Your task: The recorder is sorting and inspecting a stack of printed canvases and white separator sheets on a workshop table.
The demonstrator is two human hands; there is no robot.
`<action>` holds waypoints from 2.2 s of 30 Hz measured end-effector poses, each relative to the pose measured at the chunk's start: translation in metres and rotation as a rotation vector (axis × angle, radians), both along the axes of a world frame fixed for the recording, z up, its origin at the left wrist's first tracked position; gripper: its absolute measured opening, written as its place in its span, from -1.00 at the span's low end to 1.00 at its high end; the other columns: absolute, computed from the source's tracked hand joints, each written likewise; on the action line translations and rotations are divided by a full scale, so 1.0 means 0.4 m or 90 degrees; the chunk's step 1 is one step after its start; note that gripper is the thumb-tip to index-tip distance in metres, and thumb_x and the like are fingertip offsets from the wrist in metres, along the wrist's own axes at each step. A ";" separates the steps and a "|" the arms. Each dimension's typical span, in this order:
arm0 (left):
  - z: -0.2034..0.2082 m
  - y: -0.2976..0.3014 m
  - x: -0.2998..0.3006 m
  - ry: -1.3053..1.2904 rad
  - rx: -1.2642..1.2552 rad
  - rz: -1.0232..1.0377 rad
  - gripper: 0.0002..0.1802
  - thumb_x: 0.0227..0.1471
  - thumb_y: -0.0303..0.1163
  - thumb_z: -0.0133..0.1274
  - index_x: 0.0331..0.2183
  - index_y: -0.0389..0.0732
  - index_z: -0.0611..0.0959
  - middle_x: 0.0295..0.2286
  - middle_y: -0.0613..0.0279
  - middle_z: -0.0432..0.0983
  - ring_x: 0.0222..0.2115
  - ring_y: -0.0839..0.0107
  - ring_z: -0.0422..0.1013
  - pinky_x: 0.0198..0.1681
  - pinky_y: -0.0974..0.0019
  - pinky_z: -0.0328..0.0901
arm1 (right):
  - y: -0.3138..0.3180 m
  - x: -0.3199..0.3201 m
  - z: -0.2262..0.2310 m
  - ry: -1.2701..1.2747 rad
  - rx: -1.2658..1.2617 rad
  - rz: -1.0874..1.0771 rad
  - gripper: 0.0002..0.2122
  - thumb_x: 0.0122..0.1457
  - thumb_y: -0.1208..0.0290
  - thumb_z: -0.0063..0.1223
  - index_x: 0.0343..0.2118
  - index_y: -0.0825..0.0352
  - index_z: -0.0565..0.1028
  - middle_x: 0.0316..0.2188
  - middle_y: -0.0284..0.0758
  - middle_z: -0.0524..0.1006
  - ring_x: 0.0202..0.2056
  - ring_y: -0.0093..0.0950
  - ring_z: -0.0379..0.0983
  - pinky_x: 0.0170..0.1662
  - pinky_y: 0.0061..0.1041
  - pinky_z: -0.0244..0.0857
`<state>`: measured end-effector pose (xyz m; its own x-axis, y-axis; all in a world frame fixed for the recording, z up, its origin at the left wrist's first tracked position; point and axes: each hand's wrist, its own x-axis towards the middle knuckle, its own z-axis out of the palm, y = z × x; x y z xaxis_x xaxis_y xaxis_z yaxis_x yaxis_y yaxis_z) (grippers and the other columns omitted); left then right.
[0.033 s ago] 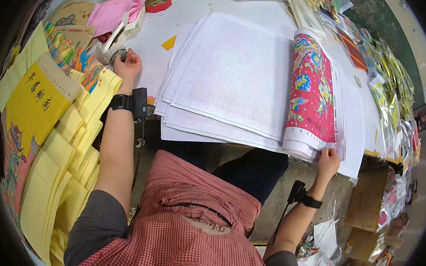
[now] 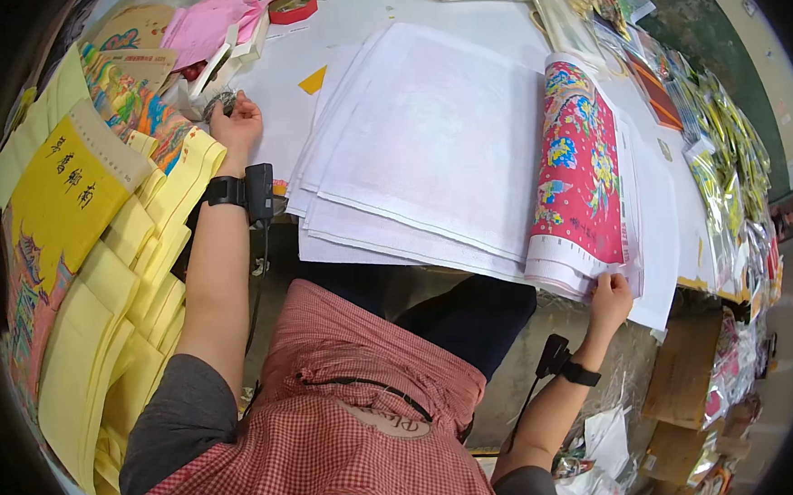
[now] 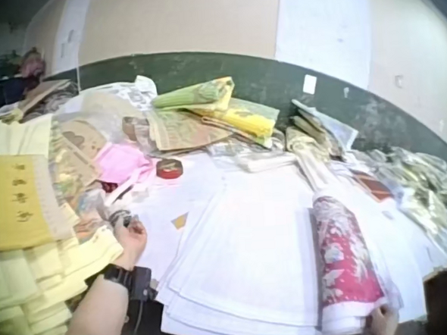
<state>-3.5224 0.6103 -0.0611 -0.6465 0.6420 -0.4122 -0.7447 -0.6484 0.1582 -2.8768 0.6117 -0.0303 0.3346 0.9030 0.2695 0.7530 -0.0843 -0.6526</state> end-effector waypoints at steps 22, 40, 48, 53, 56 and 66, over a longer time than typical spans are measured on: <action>-0.045 0.003 -0.056 -0.074 0.194 -0.039 -0.42 0.15 0.00 -0.41 -0.31 -0.35 0.46 -0.49 0.17 0.47 -0.55 0.45 0.39 -0.58 0.45 0.27 | -0.011 -0.013 -0.007 0.053 0.042 -0.015 -0.77 -0.04 0.42 -0.06 -0.71 0.46 0.34 -0.79 -0.33 0.34 -0.71 -0.61 0.22 -0.60 -0.56 0.14; 0.057 -0.020 0.041 -0.047 0.093 -0.053 -0.61 0.13 -0.23 -0.32 -0.44 -0.33 0.47 -0.67 0.32 0.36 -0.69 0.53 0.31 -0.62 0.51 0.21 | -0.030 -0.006 -0.028 0.194 0.058 0.001 -0.75 0.03 0.43 -0.04 -0.72 0.40 0.31 -0.78 -0.44 0.29 -0.70 -0.68 0.17 -0.64 -0.63 0.07; 0.013 -0.002 -0.024 -0.081 0.124 -0.045 -0.70 0.11 -0.33 -0.26 -0.46 -0.32 0.47 -0.68 0.33 0.36 -0.71 0.53 0.31 -0.63 0.51 0.21 | -0.019 0.011 -0.041 0.187 0.046 0.018 -0.76 0.06 0.40 -0.03 -0.69 0.36 0.34 -0.76 -0.47 0.28 -0.71 -0.69 0.16 -0.64 -0.66 0.07; -0.023 -0.001 -0.058 -0.085 0.154 -0.100 -0.75 0.11 -0.41 -0.29 -0.44 -0.26 0.49 -0.67 0.34 0.39 -0.69 0.56 0.32 -0.64 0.50 0.21 | -0.031 -0.025 -0.019 0.220 0.050 0.002 -0.75 0.04 0.44 -0.04 -0.72 0.38 0.30 -0.78 -0.45 0.28 -0.72 -0.69 0.16 -0.65 -0.65 0.05; -0.017 0.000 -0.048 -0.057 0.109 -0.059 -0.80 0.07 -0.46 -0.25 -0.44 -0.25 0.49 -0.69 0.36 0.36 -0.71 0.58 0.30 -0.65 0.51 0.20 | -0.036 -0.029 -0.015 0.217 0.055 0.007 -0.75 0.04 0.44 -0.04 -0.72 0.38 0.30 -0.78 -0.45 0.28 -0.72 -0.69 0.15 -0.65 -0.65 0.05; -0.014 -0.021 -0.010 0.046 0.167 -0.122 -0.85 -0.04 -0.49 -0.22 -0.50 -0.28 0.46 -0.68 0.40 0.33 -0.72 0.59 0.24 -0.63 0.51 0.19 | -0.028 -0.011 -0.032 0.202 0.066 0.014 -0.75 0.05 0.43 -0.04 -0.71 0.38 0.32 -0.78 -0.46 0.29 -0.72 -0.70 0.16 -0.66 -0.67 0.04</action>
<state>-3.5263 0.6021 -0.0667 -0.5256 0.8326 -0.1746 -0.8498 -0.5236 0.0613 -2.8813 0.6007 -0.0430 0.3968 0.8844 0.2458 0.5111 0.0095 -0.8595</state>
